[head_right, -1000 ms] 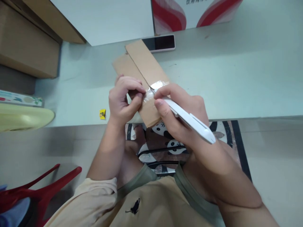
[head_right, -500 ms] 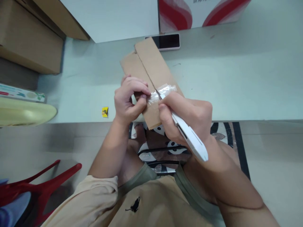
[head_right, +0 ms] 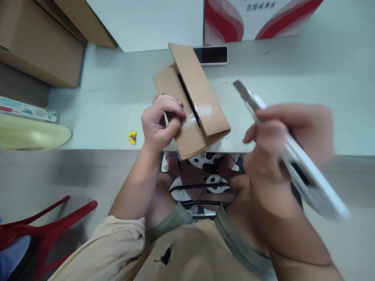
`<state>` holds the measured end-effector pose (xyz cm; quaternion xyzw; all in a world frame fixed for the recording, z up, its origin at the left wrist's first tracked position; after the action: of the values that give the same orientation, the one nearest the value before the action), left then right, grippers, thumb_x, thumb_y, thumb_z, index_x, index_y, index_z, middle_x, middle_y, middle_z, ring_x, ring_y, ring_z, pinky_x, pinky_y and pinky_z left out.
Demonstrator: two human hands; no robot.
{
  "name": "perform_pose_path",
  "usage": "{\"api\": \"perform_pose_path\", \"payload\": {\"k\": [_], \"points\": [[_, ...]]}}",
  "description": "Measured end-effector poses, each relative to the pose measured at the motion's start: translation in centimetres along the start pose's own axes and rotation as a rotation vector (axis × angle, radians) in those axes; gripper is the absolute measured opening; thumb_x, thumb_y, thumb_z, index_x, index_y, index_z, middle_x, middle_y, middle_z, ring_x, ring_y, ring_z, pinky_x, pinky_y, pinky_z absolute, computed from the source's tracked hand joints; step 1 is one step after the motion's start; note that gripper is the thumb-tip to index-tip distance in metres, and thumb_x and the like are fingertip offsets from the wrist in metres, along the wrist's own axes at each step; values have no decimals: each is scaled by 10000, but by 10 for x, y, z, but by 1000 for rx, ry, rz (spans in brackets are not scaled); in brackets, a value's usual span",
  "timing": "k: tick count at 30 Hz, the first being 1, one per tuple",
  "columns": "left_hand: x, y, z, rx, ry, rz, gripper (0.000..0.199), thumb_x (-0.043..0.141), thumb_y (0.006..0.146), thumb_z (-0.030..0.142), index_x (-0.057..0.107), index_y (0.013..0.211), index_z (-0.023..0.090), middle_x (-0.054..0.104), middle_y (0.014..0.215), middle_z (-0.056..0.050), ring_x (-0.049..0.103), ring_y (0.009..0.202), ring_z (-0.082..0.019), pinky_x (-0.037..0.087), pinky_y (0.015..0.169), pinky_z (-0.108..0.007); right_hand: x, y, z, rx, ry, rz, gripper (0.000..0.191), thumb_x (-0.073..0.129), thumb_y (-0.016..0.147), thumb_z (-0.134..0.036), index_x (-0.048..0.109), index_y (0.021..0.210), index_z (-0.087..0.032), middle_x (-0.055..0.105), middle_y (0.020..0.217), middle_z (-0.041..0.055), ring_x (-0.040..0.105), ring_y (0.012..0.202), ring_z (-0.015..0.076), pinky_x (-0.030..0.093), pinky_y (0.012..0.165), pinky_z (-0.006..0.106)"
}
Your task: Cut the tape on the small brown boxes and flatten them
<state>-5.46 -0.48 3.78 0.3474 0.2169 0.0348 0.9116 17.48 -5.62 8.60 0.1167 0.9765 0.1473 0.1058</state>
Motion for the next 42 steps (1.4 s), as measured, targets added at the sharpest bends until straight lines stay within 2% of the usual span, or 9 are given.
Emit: {"api": "perform_pose_path", "payload": {"k": [2, 8, 12, 16, 22, 26, 31, 36, 42], "points": [[-5, 0, -5, -25, -30, 29, 106, 580, 790, 201, 653, 741, 262, 657, 738, -6, 657, 824, -211, 452, 1075, -545, 12, 15, 20, -138, -201, 134, 186, 615, 911, -462, 688, 973, -302, 613, 758, 13, 637, 724, 219, 526, 724, 419], [-34, -3, -31, -211, -160, 244, 202, 620, 794, 345, 577, 624, 246, 557, 646, -11, 615, 758, -196, 538, 899, -431, 17, 49, 96, 46, -772, -294, 525, 593, 799, -213, 637, 1321, -230, 738, 1108, 127, 687, 996, 338, 550, 898, 554], [-48, -10, -55, -444, -258, 409, 387, 628, 810, 622, 653, 742, 241, 618, 735, -15, 617, 750, -175, 542, 772, -337, 16, 43, 114, 25, -883, -404, 565, 514, 846, -195, 609, 1402, -212, 710, 1206, 180, 642, 1103, 402, 526, 936, 608], [-46, -15, -68, -664, -383, 281, 548, 690, 730, 753, 691, 910, 235, 702, 943, -49, 676, 900, -199, 546, 780, -311, 25, 39, 109, -37, -842, -400, 571, 520, 847, -250, 613, 1399, -137, 568, 1427, 225, 524, 1306, 443, 450, 1075, 639], [-48, -13, -70, -616, -336, 325, 477, 864, 639, 575, 680, 913, 231, 689, 875, -34, 682, 829, -184, 553, 756, -298, 36, 36, 100, 45, -282, -526, 492, 587, 796, -323, 642, 1271, -208, 665, 1335, 119, 603, 1251, 349, 494, 1071, 535], [-49, -14, -67, -615, -420, 286, 548, 775, 681, 695, 680, 1010, 267, 718, 1055, -59, 705, 1024, -254, 576, 838, -355, 45, 30, 102, 90, -8, -460, 646, 704, 761, -495, 557, 1324, -214, 634, 1380, 134, 574, 1312, 318, 468, 1113, 498], [-43, -18, -67, -541, -362, 195, 746, 822, 605, 731, 632, 1177, 291, 664, 1283, -100, 639, 1249, -309, 529, 1036, -420, 49, 29, 99, 130, -90, -257, 571, 720, 752, -479, 569, 1240, -225, 696, 1183, 107, 664, 1093, 294, 567, 911, 450], [-44, -14, -64, -555, -281, 203, 672, 875, 601, 640, 680, 1103, 239, 728, 1115, -95, 719, 1019, -246, 586, 878, -336, 42, 32, 91, 120, -114, -121, 302, 622, 836, -536, 588, 874, -238, 640, 834, 39, 621, 805, 218, 540, 736, 375], [-50, -12, -62, -695, -370, 227, 341, 787, 719, 503, 769, 926, 232, 700, 740, -16, 623, 608, -133, 487, 520, -243, 40, 39, 100, 215, 48, 11, 451, 523, 880, -606, 380, 649, -246, 412, 649, 7, 479, 657, 178, 440, 593, 324]]}}
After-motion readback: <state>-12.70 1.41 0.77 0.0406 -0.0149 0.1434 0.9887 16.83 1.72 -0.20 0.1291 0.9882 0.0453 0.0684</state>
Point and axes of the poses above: each hand's wrist, its own y-axis towards the middle knuckle, its own x-axis out of the palm, z = x × y, the point moved 1 cm from there along y, towards the middle knuckle
